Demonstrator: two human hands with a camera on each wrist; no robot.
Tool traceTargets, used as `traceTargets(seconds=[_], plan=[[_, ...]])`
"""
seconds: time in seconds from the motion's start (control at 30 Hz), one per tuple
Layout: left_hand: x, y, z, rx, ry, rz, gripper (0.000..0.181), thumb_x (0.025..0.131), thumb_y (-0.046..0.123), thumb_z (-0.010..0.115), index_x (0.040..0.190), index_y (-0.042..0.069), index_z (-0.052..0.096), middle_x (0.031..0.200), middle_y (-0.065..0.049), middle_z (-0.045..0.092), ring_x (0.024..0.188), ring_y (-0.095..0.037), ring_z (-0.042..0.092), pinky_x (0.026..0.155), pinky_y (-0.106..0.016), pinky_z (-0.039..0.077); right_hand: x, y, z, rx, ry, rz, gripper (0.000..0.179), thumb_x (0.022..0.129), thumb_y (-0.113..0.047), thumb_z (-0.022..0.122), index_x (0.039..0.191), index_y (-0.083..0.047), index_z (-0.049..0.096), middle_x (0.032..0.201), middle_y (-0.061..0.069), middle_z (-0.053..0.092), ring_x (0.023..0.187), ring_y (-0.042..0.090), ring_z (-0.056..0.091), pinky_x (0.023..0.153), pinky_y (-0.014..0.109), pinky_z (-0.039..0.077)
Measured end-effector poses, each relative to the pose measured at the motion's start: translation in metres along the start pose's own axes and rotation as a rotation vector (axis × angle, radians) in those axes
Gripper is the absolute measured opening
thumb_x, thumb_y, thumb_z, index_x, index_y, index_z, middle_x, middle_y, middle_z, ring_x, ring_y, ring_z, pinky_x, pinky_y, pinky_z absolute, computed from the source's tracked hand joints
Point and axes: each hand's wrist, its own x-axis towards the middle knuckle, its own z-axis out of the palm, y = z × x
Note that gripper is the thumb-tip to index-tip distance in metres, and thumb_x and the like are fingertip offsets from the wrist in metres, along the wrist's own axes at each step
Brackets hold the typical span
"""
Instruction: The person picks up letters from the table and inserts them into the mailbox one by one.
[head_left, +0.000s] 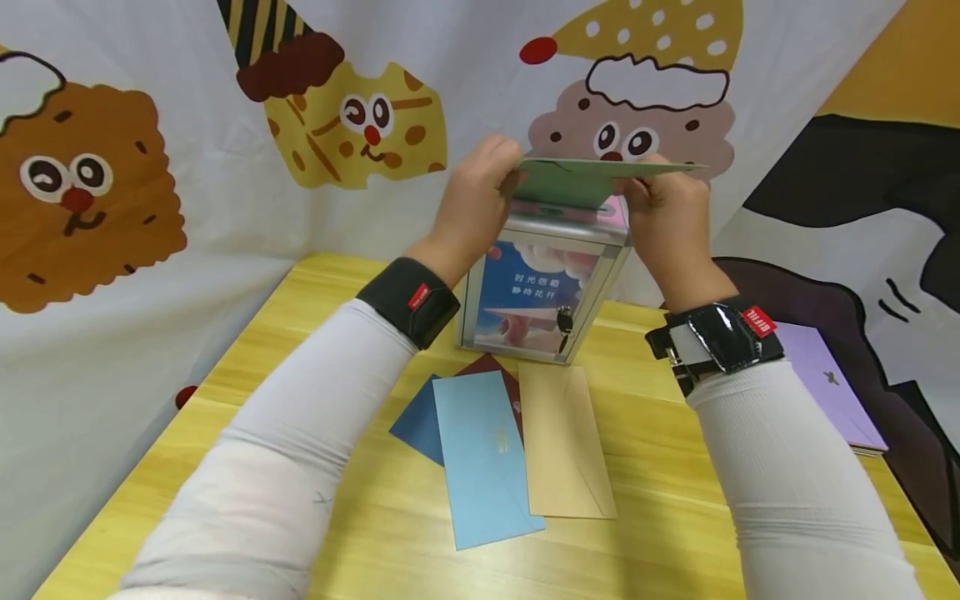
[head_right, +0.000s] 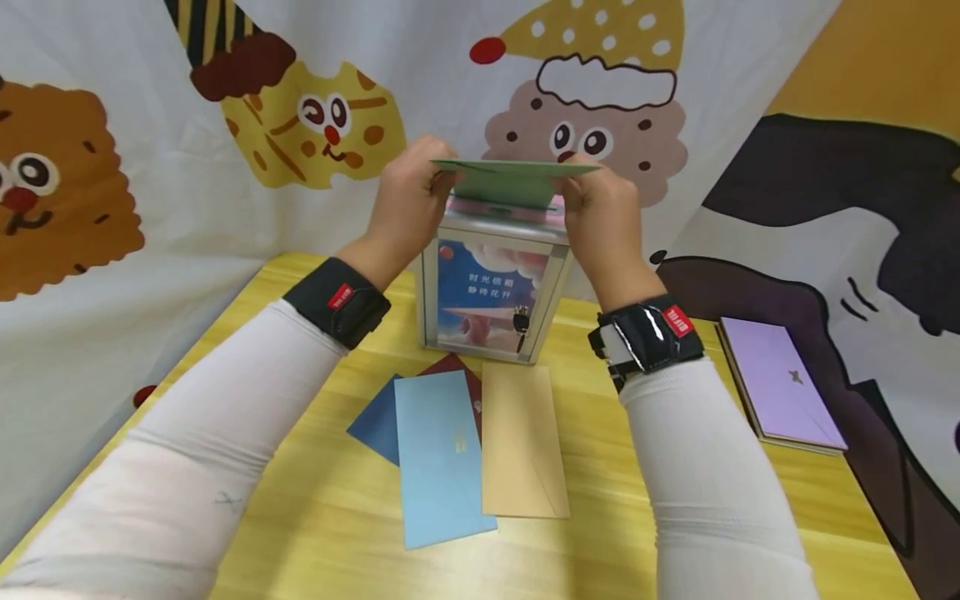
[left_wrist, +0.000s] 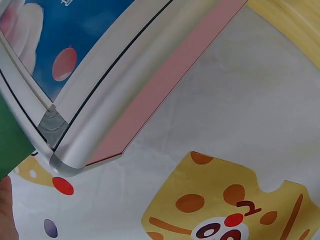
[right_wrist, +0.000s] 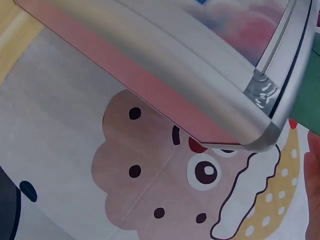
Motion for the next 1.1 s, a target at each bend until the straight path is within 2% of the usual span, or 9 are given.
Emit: traceTargets(seconds=[0.07,0.23,0.37,0.47,0.53,0.7,0.83,0.97,1.1], plan=[[0.002,-0.001,0.001,0.011,-0.025,-0.043,0.033,0.103,-0.005,0.043,0.076,0.011,0.032,0.081,-0.012,0.036,0.080,-0.029,0.038,0.075,-0.031,0.031,0.002,0.001,0.001,-0.004,-0.032,0.033,0.015,0.099,-0.002,0.058,0.092,0.007,0.068,0.089,0.020,0.069,0.080,0.031,0.063,0.072,0.038,0.045],[0.004,-0.004,0.002,0.047,-0.091,-0.170,0.021,0.103,0.001,0.050,0.082,0.004,0.045,0.087,-0.015,0.048,0.086,-0.029,0.047,0.079,-0.031,0.038,0.004,0.002,0.006,0.020,-0.134,0.166,0.017,0.100,-0.003,0.057,0.107,0.004,0.070,0.104,0.019,0.071,0.089,0.032,0.066,0.076,0.038,0.046],[0.003,-0.002,0.001,0.038,-0.132,-0.285,0.010,0.101,0.006,0.055,0.097,-0.002,0.060,0.099,-0.016,0.059,0.096,-0.027,0.055,0.086,-0.029,0.043,0.000,0.006,0.013,0.026,-0.173,0.227,0.015,0.099,-0.003,0.059,0.106,0.005,0.069,0.106,0.021,0.070,0.096,0.035,0.067,0.081,0.042,0.050],[0.004,0.004,-0.003,0.001,-0.119,-0.336,0.015,0.100,0.009,0.058,0.107,-0.002,0.064,0.106,-0.015,0.061,0.101,-0.024,0.057,0.089,-0.025,0.045,-0.002,0.009,0.017,0.035,-0.183,0.241,0.014,0.098,-0.003,0.060,0.106,0.005,0.068,0.107,0.022,0.070,0.099,0.036,0.067,0.085,0.047,0.051],[0.006,0.009,-0.006,-0.020,-0.089,-0.332,0.015,0.100,0.010,0.059,0.108,-0.002,0.064,0.106,-0.015,0.061,0.101,-0.024,0.057,0.088,-0.024,0.045,-0.003,0.010,0.019,0.034,-0.185,0.242,0.015,0.098,-0.004,0.060,0.107,0.004,0.068,0.108,0.021,0.070,0.100,0.036,0.067,0.086,0.047,0.051],[0.015,0.020,-0.012,-0.036,-0.012,-0.255,0.016,0.098,0.010,0.061,0.102,-0.005,0.062,0.102,-0.016,0.061,0.097,-0.024,0.056,0.086,-0.021,0.043,-0.002,0.012,0.021,0.019,-0.193,0.250,0.015,0.099,-0.005,0.058,0.106,0.004,0.067,0.108,0.020,0.070,0.100,0.035,0.067,0.086,0.048,0.051],[0.019,0.024,-0.014,-0.045,0.019,-0.226,0.017,0.098,0.010,0.062,0.099,-0.007,0.062,0.099,-0.017,0.061,0.095,-0.024,0.056,0.084,-0.019,0.043,-0.002,0.014,0.023,0.016,-0.224,0.273,0.016,0.099,-0.005,0.058,0.108,0.004,0.067,0.111,0.020,0.069,0.103,0.035,0.066,0.088,0.048,0.051],[0.019,0.023,-0.013,-0.036,0.022,-0.227,0.017,0.097,0.009,0.062,0.096,-0.007,0.061,0.096,-0.017,0.060,0.092,-0.024,0.056,0.082,-0.020,0.043,-0.002,0.013,0.021,0.034,-0.268,0.286,0.018,0.099,-0.005,0.059,0.114,0.001,0.065,0.116,0.019,0.068,0.109,0.035,0.064,0.093,0.047,0.050],[0.017,0.017,-0.011,-0.016,-0.007,-0.256,0.017,0.097,0.008,0.062,0.091,-0.007,0.059,0.093,-0.017,0.059,0.090,-0.026,0.056,0.082,-0.023,0.044,-0.001,0.008,0.014,0.065,-0.257,0.271,0.023,0.098,-0.004,0.060,0.121,-0.001,0.060,0.118,0.018,0.067,0.113,0.033,0.063,0.097,0.045,0.049]])
